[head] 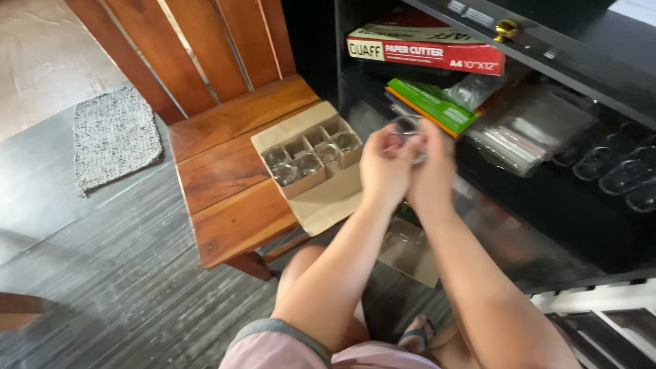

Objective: The person opens a cardboard box with molded compartments and places small clear glasses into the slots one by one. The glasses are taken from a nearby shelf and arranged neatly inside the box until it is full.

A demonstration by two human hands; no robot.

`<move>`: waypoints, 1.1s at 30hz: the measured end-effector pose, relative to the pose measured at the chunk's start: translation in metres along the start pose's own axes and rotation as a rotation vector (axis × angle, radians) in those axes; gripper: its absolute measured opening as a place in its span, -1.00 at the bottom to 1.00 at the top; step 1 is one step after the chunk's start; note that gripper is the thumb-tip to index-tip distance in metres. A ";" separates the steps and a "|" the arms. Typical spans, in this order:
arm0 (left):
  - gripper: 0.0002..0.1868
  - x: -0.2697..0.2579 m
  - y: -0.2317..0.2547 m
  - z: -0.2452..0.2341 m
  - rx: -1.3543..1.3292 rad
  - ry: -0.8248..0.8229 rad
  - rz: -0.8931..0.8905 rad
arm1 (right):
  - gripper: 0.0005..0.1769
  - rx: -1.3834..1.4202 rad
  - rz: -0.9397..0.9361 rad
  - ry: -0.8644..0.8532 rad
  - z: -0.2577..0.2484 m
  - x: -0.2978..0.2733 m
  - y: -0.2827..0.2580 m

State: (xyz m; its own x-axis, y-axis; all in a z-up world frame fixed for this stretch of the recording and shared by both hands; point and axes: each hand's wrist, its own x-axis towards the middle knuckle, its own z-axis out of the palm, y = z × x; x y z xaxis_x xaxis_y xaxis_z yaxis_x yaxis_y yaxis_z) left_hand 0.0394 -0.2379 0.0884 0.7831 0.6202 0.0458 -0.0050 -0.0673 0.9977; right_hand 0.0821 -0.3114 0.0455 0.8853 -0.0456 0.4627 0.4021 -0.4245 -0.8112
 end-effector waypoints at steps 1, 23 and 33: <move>-0.39 0.009 -0.003 -0.017 -0.010 0.050 -0.043 | -0.41 -0.088 -0.015 -0.058 0.015 -0.004 -0.013; -0.33 0.094 -0.054 -0.210 0.660 -0.104 0.244 | -0.30 -0.230 -0.400 -0.627 0.163 -0.007 -0.091; -0.29 0.099 -0.080 -0.195 0.924 0.016 0.175 | -0.31 -0.228 -0.508 -0.688 0.172 0.005 -0.088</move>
State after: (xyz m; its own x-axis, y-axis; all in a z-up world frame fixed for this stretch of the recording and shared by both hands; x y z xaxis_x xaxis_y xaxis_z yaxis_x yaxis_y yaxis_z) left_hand -0.0038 -0.0188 0.0228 0.8092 0.5529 0.1990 0.3792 -0.7500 0.5420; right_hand 0.0914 -0.1186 0.0577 0.5860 0.7207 0.3704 0.7937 -0.4185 -0.4415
